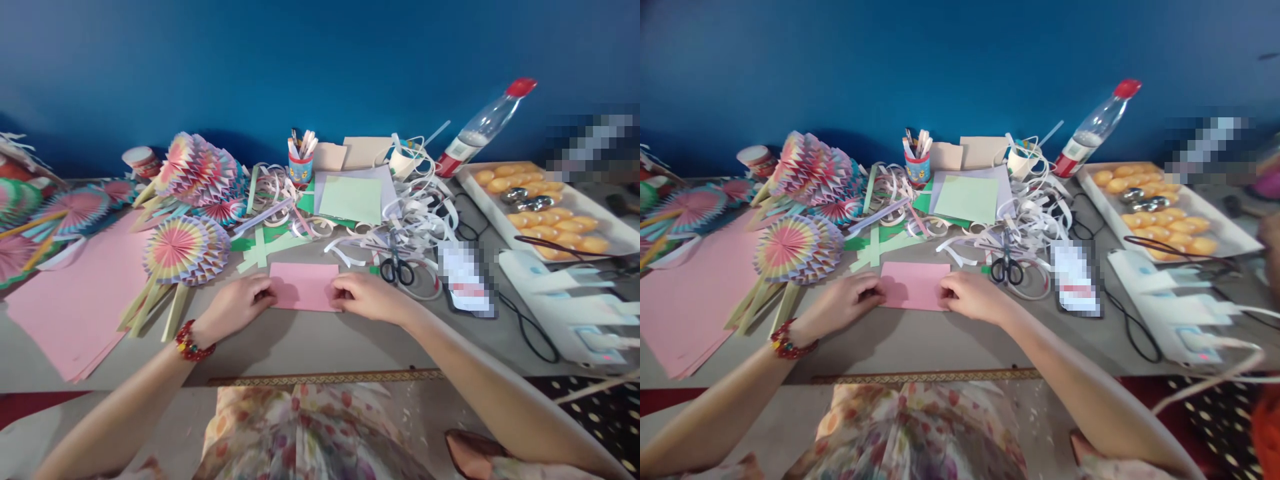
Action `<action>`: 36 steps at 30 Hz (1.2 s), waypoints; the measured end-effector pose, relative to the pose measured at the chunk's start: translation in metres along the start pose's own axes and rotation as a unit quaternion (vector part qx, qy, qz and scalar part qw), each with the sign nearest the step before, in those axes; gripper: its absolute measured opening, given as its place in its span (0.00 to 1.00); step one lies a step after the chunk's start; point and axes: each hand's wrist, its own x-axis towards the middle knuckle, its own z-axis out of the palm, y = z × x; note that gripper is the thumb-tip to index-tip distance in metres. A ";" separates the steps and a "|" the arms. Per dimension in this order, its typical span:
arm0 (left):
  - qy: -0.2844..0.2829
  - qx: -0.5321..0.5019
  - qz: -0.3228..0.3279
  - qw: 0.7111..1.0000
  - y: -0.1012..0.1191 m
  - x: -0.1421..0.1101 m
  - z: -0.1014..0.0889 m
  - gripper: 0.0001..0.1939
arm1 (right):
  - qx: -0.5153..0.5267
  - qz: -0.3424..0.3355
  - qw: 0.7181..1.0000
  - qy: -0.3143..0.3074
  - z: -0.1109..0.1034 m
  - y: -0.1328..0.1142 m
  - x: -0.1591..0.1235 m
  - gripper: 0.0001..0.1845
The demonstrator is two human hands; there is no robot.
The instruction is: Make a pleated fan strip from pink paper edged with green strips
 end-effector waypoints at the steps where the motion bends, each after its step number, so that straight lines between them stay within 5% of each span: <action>1: 0.001 0.000 -0.001 1.000 0.000 0.000 0.000 0.09 | -0.001 0.000 1.000 0.001 0.000 0.000 0.000 0.02; 20: 0.002 -0.016 -0.007 1.000 -0.007 -0.001 0.005 0.10 | -0.028 0.007 0.998 -0.049 -0.015 -0.010 0.008 0.03; 36: -0.068 -0.017 -0.030 0.997 -0.003 0.006 -0.005 0.13 | -0.044 -0.018 0.994 -0.098 -0.023 0.004 0.024 0.05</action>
